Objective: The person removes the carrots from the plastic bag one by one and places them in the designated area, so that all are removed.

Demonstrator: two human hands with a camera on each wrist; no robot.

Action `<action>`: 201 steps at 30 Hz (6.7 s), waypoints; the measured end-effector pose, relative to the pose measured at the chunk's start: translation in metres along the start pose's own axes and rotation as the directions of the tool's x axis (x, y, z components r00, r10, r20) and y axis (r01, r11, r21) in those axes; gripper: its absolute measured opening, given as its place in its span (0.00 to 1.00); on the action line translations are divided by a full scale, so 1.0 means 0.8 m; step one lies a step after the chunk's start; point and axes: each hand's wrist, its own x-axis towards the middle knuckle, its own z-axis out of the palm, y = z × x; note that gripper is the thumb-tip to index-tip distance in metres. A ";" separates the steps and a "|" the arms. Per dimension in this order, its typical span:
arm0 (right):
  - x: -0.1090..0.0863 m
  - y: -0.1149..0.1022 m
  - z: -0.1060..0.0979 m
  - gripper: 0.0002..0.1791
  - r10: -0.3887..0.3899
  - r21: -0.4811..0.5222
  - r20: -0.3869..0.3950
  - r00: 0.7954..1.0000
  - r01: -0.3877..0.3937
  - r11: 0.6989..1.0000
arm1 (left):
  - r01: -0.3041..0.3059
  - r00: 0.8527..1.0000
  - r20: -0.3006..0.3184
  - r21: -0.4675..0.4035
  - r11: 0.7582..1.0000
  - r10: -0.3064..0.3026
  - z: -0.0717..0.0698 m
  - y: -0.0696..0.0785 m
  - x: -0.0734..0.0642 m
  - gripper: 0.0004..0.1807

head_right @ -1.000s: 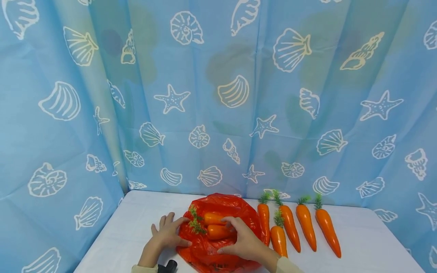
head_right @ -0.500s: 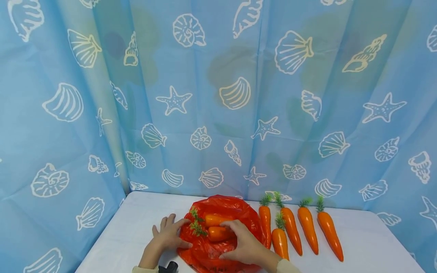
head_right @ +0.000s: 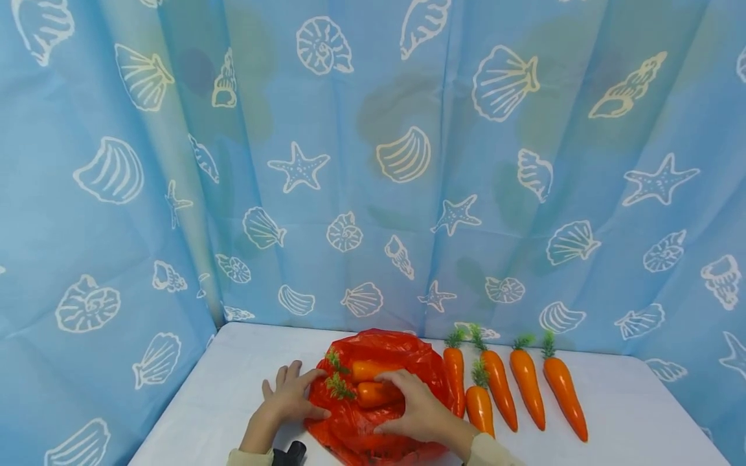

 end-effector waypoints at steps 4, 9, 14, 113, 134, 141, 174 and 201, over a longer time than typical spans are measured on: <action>0.002 0.001 -0.002 0.38 0.003 -0.015 0.005 1.000 -0.003 1.000 | -0.001 1.000 -0.003 -0.001 1.000 0.001 0.000 0.001 0.001 0.42; 0.005 0.003 -0.001 0.38 0.029 0.003 0.016 0.999 -0.029 1.000 | 0.016 1.000 0.010 -0.020 1.000 -0.016 0.000 0.002 0.003 0.42; 0.008 0.006 -0.001 0.37 0.042 -0.001 0.002 0.999 -0.042 0.999 | 0.024 1.000 0.015 -0.014 1.000 -0.024 0.001 0.002 0.003 0.42; 0.032 -0.085 -0.022 0.30 0.039 0.219 -0.301 0.953 0.029 0.975 | -0.008 1.000 0.003 0.001 1.000 0.008 0.001 -0.003 0.004 0.41; -0.021 -0.078 -0.064 0.34 0.161 0.306 -0.213 0.964 -0.091 0.948 | -0.004 1.000 0.010 -0.001 1.000 0.004 -0.005 0.002 -0.004 0.44; -0.036 -0.055 -0.074 0.35 0.225 0.291 -0.235 0.945 -0.153 0.944 | -0.010 1.000 0.003 0.000 1.000 0.010 -0.005 0.003 -0.004 0.43; -0.093 -0.010 -0.103 0.41 0.398 0.254 -0.338 0.853 -0.324 0.911 | -0.005 1.000 0.002 0.001 1.000 0.005 -0.006 0.002 0.002 0.45; -0.145 0.056 -0.111 0.53 0.564 0.202 -0.347 0.749 -0.528 0.825 | -0.007 1.000 0.000 0.002 1.000 0.007 -0.004 0.002 0.000 0.43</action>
